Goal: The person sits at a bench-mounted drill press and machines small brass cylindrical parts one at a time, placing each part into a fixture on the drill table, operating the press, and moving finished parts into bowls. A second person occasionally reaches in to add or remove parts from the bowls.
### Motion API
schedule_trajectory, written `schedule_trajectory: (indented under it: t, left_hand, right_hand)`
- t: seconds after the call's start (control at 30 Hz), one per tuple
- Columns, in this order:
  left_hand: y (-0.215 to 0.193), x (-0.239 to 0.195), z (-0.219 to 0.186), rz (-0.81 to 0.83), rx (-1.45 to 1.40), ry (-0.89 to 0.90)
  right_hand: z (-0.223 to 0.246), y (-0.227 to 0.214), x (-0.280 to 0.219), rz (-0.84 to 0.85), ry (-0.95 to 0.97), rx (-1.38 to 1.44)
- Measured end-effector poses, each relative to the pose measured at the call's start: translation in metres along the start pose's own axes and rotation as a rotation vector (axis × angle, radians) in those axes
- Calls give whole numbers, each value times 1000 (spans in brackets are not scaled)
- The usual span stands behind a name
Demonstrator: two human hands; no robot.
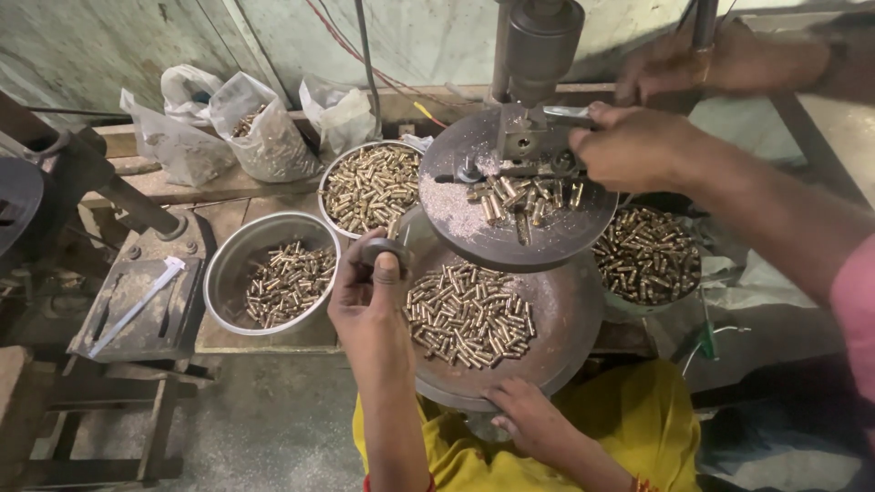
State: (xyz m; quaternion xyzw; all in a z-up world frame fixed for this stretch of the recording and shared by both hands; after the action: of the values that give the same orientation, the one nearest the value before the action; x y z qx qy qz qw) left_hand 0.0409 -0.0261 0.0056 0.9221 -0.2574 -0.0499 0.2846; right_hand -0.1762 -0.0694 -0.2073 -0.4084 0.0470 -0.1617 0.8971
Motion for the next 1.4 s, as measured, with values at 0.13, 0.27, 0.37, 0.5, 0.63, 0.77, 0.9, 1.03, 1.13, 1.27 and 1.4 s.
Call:
schedule_trajectory:
  t: [0.13, 0.27, 0.37, 0.5, 0.63, 0.77, 0.9, 1.03, 1.13, 1.27, 1.4]
  left_hand:
    - [1, -1, 2, 3, 0, -19]
    - [0, -1, 3, 19, 7, -9]
    - [0, -2, 5, 10, 1, -31]
    - [5, -3, 2, 40, -11, -9]
    - [2, -1, 9, 48, -17, 11]
    - [1, -1, 11, 46, -34, -16]
    - [3, 0, 10, 73, -53, -2]
    - [2, 3, 13, 56, -26, -8]
    - [-1, 3, 19, 60, -32, 9]
    - [3, 2, 17, 80, -29, 36]
    - [2, 1, 15, 86, 10, 13]
  right_hand:
    - [-2, 1, -1, -7, 7, -8]
    - [0, 1, 0, -11, 7, -7]
    - [-2, 3, 0, 26, 52, -7]
    - [-3, 4, 0, -4, 26, -21]
    - [-2, 2, 0, 4, 19, -27]
    - [-1, 3, -1, 8, 11, -41]
    - [0, 2, -1, 1, -1, -33]
    - [-8, 8, 0, -9, -8, -33]
    - [-11, 13, -4, -26, -19, -40]
    - [-13, 12, -5, -34, -39, -37]
    - [-10, 10, -5, -61, -59, -16]
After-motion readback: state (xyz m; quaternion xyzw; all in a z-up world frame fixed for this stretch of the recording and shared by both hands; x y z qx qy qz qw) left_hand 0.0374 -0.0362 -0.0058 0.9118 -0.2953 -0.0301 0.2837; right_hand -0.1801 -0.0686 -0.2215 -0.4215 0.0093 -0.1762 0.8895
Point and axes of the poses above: each hand's wrist, its own x-axis towards the middle knuckle, its own y-axis out of the palm, z = x × y, the point moved 5 cm from there along x, towards the middle knuckle, and after that the axes turned 4 degrees about -y, right-handed, at the moved point
